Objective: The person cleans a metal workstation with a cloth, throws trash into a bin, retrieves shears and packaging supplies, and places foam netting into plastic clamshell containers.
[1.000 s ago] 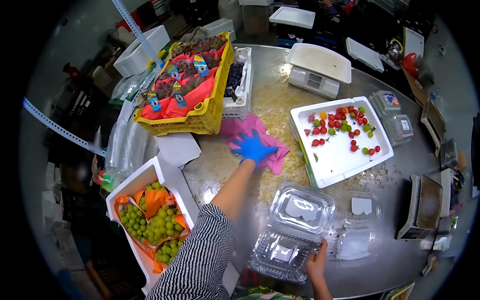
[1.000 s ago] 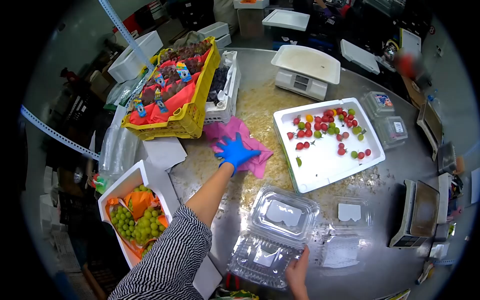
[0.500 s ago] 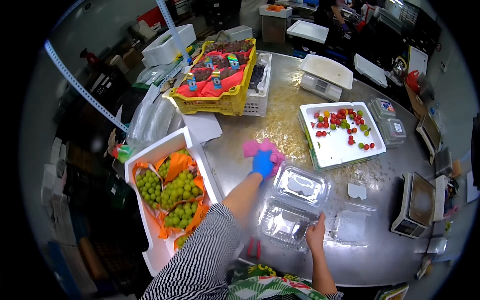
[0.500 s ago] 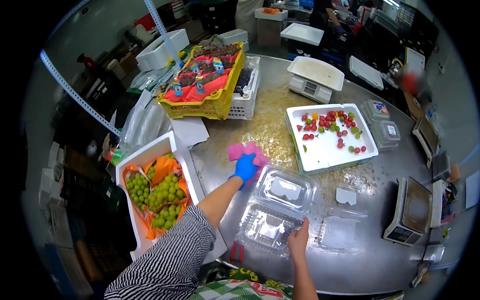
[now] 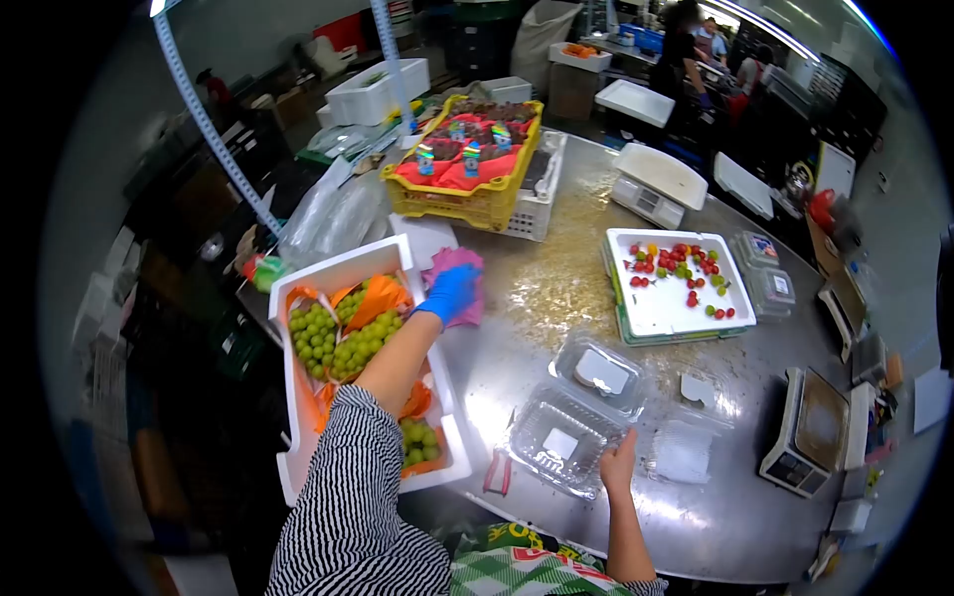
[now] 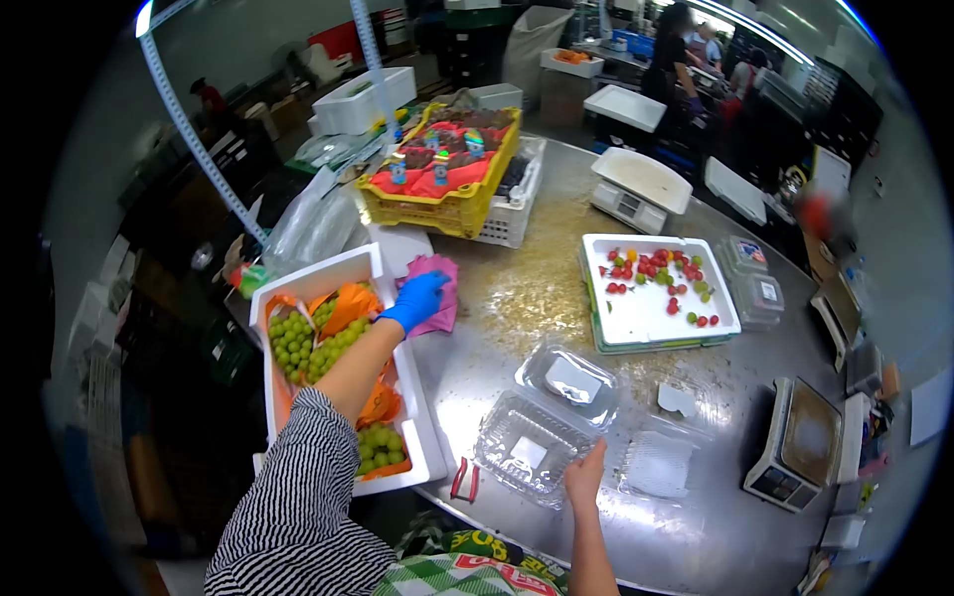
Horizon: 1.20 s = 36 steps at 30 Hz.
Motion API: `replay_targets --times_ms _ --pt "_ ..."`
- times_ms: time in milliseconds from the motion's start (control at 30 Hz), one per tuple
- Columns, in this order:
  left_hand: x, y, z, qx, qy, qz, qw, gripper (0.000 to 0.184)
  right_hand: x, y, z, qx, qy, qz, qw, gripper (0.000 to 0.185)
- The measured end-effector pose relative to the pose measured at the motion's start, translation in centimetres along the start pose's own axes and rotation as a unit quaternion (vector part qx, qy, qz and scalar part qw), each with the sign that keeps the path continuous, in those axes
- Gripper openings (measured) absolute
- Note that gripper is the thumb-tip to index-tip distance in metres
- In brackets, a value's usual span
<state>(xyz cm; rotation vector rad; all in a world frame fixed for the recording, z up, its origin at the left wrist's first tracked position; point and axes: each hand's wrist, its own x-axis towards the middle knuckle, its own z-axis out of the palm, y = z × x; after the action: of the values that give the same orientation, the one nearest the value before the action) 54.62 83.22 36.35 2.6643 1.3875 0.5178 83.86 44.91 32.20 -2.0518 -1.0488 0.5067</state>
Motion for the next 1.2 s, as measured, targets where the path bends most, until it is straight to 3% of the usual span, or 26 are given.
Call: replay_targets --times_ms 67,167,333,433,500,567,633,667,767,800,933,967,1067,1200 --pt "-2.5 2.5 -3.0 -0.054 -0.008 0.029 0.998 0.029 0.5 -0.1 -0.4 0.027 -0.050 0.058 0.997 0.062" --pt "-8.2 6.0 -9.1 -0.015 0.023 0.106 0.994 0.024 1.3 2.7 0.5 0.075 -0.022 0.003 0.997 0.065" --pt "-21.7 9.3 -18.5 -0.012 0.149 -0.045 0.988 0.029 1.7 1.2 -1.3 0.089 -0.001 0.035 0.995 0.064" --pt "-31.6 8.1 -18.4 0.026 0.262 -0.248 0.932 0.037 2.6 1.4 -1.7 0.031 0.050 -0.043 0.997 0.061" --pt "-37.0 8.4 -16.0 0.131 0.285 -0.307 0.898 0.051 2.6 -0.7 -2.1 0.001 0.074 -0.123 0.990 0.059" --pt "-40.0 8.8 -13.6 0.133 0.213 -0.389 0.887 0.064 2.7 -3.3 -1.9 -0.006 0.061 -0.193 0.979 0.057" --pt "-38.9 8.6 -14.5 0.085 0.290 -0.365 0.881 0.066 2.4 -5.6 -1.1 0.000 0.034 -0.236 0.971 0.054" --pt "-37.9 9.5 -15.2 0.171 0.204 -0.377 0.887 0.060 2.0 -6.6 -0.5 0.006 0.019 -0.254 0.967 0.053" --pt "-39.0 9.0 -14.6 0.049 0.277 -0.391 0.876 0.049 -0.5 -9.9 1.3 0.029 -0.030 -0.291 0.956 0.050" --pt "-39.1 8.9 -14.2 0.072 0.310 -0.376 0.870 0.037 -1.6 -11.1 2.0 0.046 -0.054 -0.295 0.953 0.049" --pt "-39.1 9.1 -14.2 0.038 0.352 -0.388 0.851 0.031 -8.3 -15.3 3.6 0.092 -0.143 -0.315 0.934 0.046" --pt "-39.3 9.1 -14.1 0.022 0.366 -0.368 0.855 0.027 -9.8 -16.0 4.1 0.078 -0.143 -0.368 0.916 0.046" --pt "-39.6 9.3 -14.7 -0.001 0.381 -0.322 0.867 0.024 -15.2 -17.4 5.5 0.065 -0.176 -0.400 0.897 0.044" --pt "-41.0 9.6 -15.3 -0.076 0.417 -0.240 0.873 0.021 -19.9 -19.5 7.8 -0.051 -0.027 -0.431 0.900 0.046"
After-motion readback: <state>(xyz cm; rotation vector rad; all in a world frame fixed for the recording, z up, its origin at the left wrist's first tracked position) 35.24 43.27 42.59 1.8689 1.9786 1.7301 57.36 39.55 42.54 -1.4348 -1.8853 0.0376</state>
